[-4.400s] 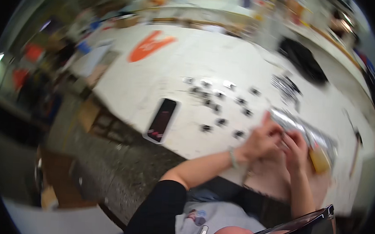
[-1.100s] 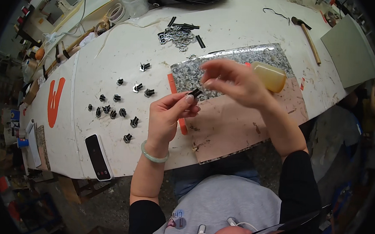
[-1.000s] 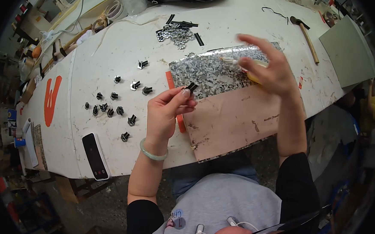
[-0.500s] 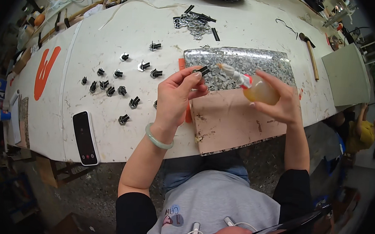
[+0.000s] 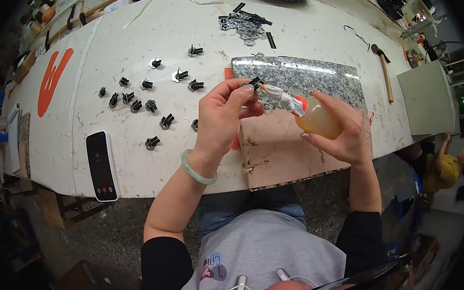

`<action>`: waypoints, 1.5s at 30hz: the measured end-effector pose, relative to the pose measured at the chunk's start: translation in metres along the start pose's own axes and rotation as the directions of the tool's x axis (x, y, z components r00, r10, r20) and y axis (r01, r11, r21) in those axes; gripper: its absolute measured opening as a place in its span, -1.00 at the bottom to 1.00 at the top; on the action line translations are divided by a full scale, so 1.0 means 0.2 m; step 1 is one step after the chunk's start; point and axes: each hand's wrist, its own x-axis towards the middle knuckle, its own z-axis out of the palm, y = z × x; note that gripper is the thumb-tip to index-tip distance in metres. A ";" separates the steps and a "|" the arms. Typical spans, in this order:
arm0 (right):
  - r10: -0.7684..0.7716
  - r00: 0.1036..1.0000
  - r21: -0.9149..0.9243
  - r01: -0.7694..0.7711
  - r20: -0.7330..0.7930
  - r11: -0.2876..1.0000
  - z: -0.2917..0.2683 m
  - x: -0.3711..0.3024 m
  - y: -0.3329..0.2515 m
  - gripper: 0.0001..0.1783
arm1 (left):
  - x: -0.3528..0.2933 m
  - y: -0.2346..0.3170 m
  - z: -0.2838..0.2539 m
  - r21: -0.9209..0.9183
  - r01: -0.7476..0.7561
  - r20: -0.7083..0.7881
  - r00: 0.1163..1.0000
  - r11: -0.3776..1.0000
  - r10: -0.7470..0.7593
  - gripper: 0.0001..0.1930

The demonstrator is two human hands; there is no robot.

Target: The person applies glue from a dispenser bottle onto small straps and attaches them to metal loops by hand.

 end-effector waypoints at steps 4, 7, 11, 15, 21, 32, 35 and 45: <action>0.014 1.000 -0.036 -0.015 -0.010 0.999 0.00 0.00 0.00 -0.30 | 0.00 0.00 -0.01 -0.001 0.004 0.026 1.000 1.000 -0.004 -0.82; -0.030 0.999 -0.047 0.028 -0.040 0.998 -0.03 0.00 -0.01 -0.31 | 0.00 0.00 0.00 0.001 0.010 0.006 1.000 1.000 -0.010 -0.83; -0.048 0.999 -0.034 0.047 -0.020 0.998 -0.02 0.00 -0.02 -0.31 | -0.01 0.01 0.00 0.008 0.008 0.016 1.000 1.000 -0.008 -0.83; -0.010 1.000 -0.056 0.009 -0.009 0.998 -0.02 0.01 -0.01 -0.31 | 0.00 0.00 0.00 0.018 0.000 0.028 1.000 1.000 0.000 -0.83; -0.024 1.000 -0.060 0.023 -0.011 0.998 -0.02 0.01 -0.03 -0.30 | -0.01 0.00 -0.01 0.141 -0.071 0.048 0.997 0.988 0.065 -0.83; -0.003 1.000 -0.099 0.004 0.001 0.995 -0.03 0.01 -0.04 -0.32 | -0.03 -0.02 -0.01 0.318 -0.196 0.062 0.981 0.927 0.186 -0.85; -0.026 0.999 -0.133 0.020 -0.043 0.991 -0.04 0.01 -0.03 -0.32 | -0.03 -0.02 0.00 0.327 -0.195 0.051 0.981 0.925 0.189 -0.85; -0.038 0.999 -0.120 0.035 -0.029 0.992 -0.04 -0.01 -0.03 -0.32 | -0.01 -0.01 -0.01 0.261 -0.145 0.014 0.989 0.954 0.146 -0.85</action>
